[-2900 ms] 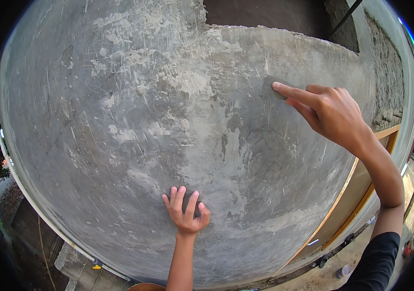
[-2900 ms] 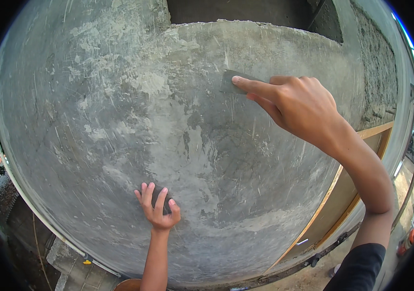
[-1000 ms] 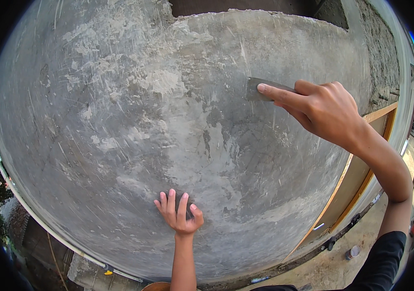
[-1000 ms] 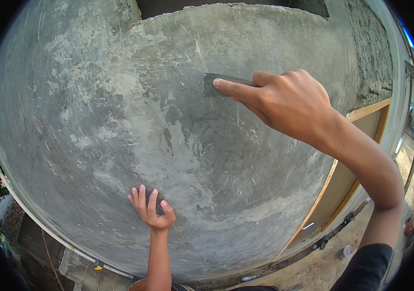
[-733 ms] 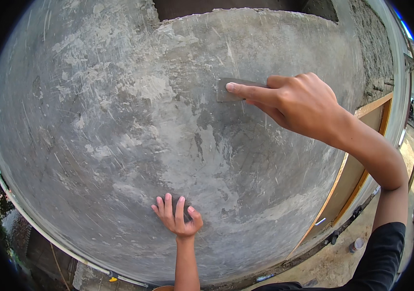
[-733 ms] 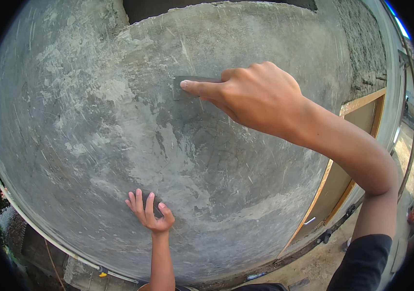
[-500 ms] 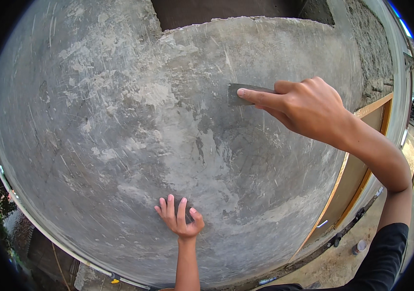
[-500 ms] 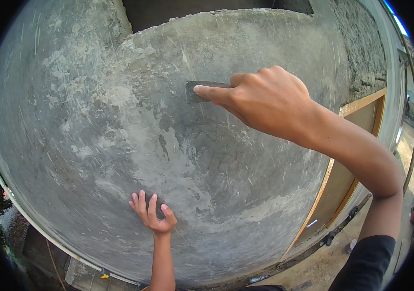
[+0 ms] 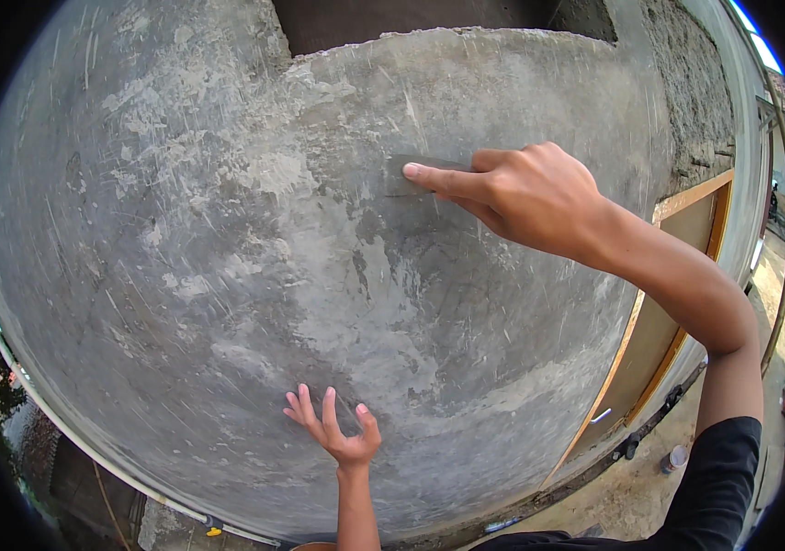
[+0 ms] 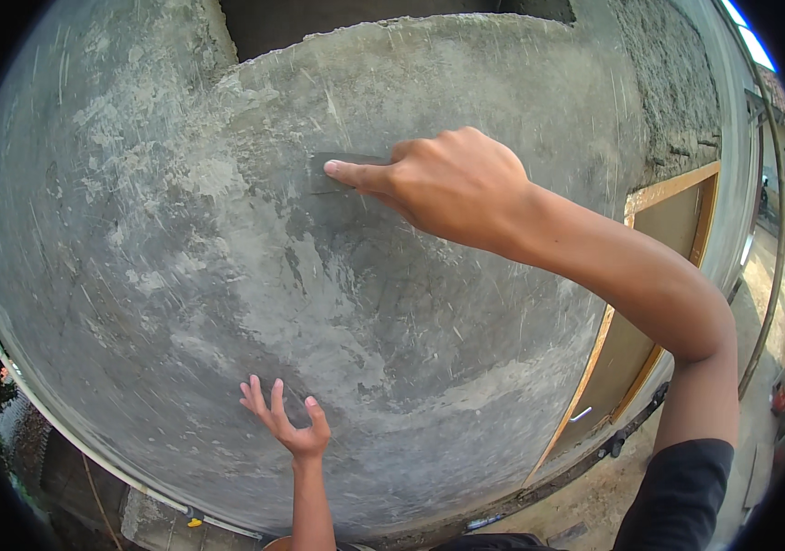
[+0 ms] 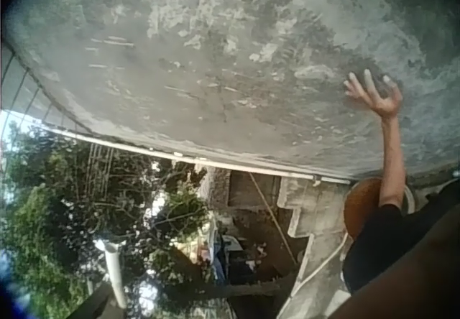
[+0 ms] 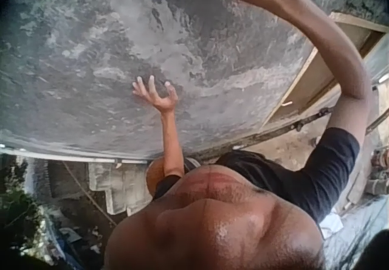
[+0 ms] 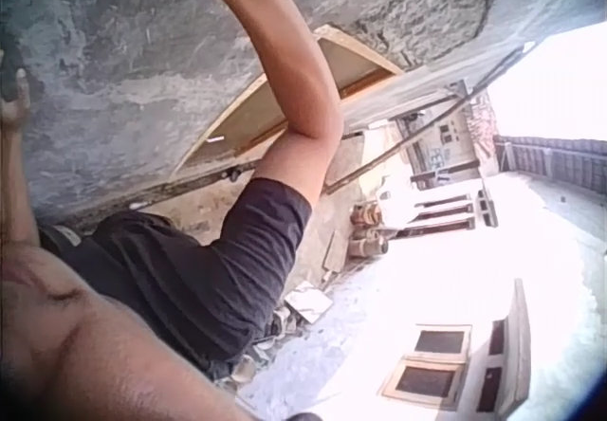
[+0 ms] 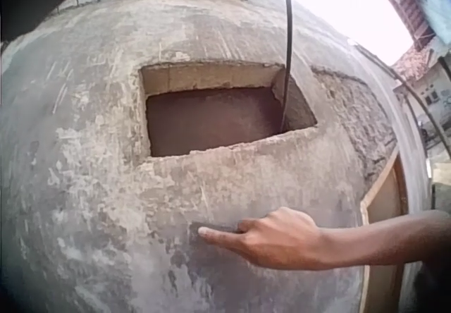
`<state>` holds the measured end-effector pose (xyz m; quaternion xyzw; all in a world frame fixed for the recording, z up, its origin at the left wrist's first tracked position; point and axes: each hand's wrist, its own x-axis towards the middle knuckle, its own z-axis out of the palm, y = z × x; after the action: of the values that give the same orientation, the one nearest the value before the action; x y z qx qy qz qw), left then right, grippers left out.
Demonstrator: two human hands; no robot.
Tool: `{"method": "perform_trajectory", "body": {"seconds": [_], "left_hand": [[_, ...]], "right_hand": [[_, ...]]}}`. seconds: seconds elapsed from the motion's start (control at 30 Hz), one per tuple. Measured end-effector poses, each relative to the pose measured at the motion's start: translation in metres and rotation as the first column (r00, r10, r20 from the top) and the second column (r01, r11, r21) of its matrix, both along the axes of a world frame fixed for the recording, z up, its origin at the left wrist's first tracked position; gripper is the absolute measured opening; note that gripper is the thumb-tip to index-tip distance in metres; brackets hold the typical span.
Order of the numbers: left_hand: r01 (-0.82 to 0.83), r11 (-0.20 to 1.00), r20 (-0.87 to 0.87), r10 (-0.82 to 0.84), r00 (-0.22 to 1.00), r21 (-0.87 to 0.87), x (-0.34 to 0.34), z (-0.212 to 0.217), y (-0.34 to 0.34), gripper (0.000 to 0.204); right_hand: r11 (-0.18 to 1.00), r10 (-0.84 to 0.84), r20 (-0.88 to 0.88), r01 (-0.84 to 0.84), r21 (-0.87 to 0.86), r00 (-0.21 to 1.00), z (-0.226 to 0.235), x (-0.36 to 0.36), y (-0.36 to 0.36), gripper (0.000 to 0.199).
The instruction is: Scraping material off a concrete wall using a putty knife.
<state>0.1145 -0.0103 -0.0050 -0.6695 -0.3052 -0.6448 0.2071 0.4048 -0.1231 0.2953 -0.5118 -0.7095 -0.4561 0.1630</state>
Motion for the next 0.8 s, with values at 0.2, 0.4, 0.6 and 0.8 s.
{"method": "perform_trajectory", "body": {"seconds": [0.2,0.4,0.6,0.8], "left_hand": [[-0.010,0.995,0.002,0.010,1.000,-0.100,-0.020,-0.010,-0.002,0.064],[-0.097,0.979,-0.203,0.060,0.977,-0.180,-0.007,0.002,-0.005,0.078],[-0.169,0.973,-0.203,0.136,0.970,-0.160,-0.021,0.000,0.000,0.081],[-0.219,0.963,-0.284,0.169,0.944,-0.154,-0.024,-0.003,-0.007,0.081]], "right_hand": [[0.997,0.070,0.024,-0.071,0.026,0.997,-0.007,-0.007,-0.002,0.038],[0.997,0.048,-0.049,-0.045,0.061,0.998,-0.016,0.004,0.000,0.033],[0.987,0.156,-0.096,-0.152,0.049,0.983,-0.007,-0.024,0.025,0.032],[0.958,0.178,-0.423,-0.254,-0.131,0.889,-0.040,0.022,-0.018,0.036]]}}
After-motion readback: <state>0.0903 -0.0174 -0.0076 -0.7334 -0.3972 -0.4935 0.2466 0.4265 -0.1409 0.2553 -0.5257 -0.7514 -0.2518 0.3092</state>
